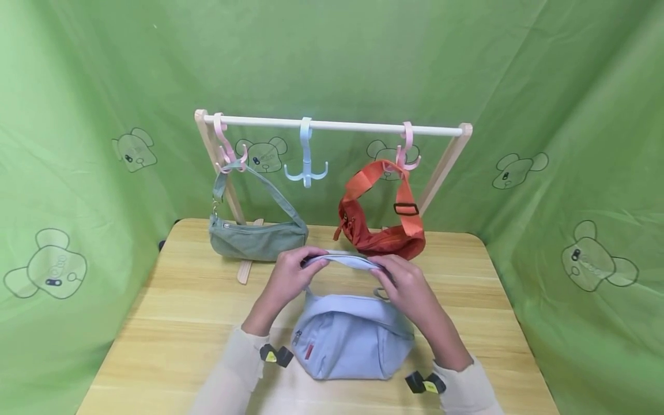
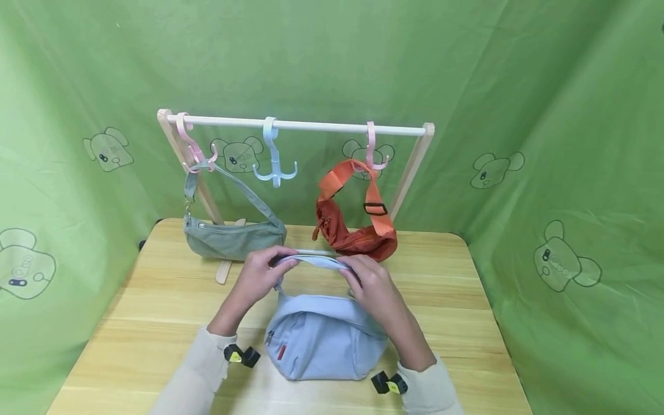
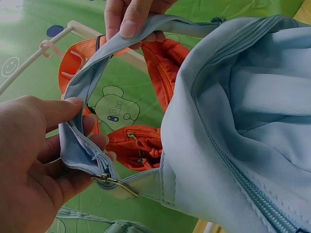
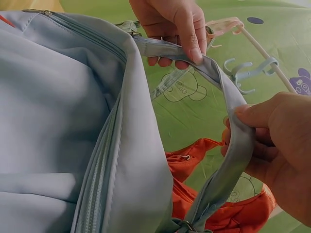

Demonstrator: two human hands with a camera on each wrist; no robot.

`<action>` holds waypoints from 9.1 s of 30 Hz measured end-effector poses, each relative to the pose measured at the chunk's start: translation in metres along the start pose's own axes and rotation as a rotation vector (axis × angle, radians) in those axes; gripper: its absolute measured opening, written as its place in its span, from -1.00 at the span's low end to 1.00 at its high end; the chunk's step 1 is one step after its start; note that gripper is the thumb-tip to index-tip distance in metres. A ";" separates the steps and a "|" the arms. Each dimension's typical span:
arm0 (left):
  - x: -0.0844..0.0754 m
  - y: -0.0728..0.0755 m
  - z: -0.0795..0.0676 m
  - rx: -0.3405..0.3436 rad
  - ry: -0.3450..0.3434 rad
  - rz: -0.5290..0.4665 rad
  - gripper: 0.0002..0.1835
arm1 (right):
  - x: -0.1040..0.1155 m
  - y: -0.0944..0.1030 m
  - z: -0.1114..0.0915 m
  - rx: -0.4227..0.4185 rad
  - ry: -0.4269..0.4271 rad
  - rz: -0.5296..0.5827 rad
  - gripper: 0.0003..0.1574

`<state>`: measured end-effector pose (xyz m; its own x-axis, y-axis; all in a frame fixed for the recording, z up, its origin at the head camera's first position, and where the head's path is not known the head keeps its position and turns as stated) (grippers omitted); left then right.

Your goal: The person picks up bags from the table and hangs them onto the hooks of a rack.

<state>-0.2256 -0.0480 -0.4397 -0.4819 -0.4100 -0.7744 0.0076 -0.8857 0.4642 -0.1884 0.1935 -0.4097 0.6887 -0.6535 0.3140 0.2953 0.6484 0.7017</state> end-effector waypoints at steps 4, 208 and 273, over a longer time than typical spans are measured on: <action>0.000 0.005 0.001 -0.011 -0.001 0.005 -0.82 | 0.002 -0.002 0.002 0.013 -0.016 0.005 -0.64; 0.001 0.100 0.104 -0.264 0.253 0.122 -0.73 | 0.009 -0.018 0.146 -0.088 -0.410 0.122 -0.63; 0.038 0.080 0.062 -0.189 0.327 -0.088 -0.59 | -0.015 -0.061 0.111 -0.053 -0.548 0.195 -0.65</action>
<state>-0.2975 -0.1205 -0.4054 -0.1834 -0.3514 -0.9181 0.1542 -0.9327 0.3261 -0.2901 0.1209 -0.3865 0.2951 -0.6176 0.7291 0.2397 0.7865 0.5692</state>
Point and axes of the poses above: each hand's wrist, its own z-axis towards the middle knuckle, its own y-axis out of the back of the hand, x = y × z, the point moved 4 cm from there along z, towards the middle knuckle, and after that the axes turned 1 degree about y, right-handed, at the moved point
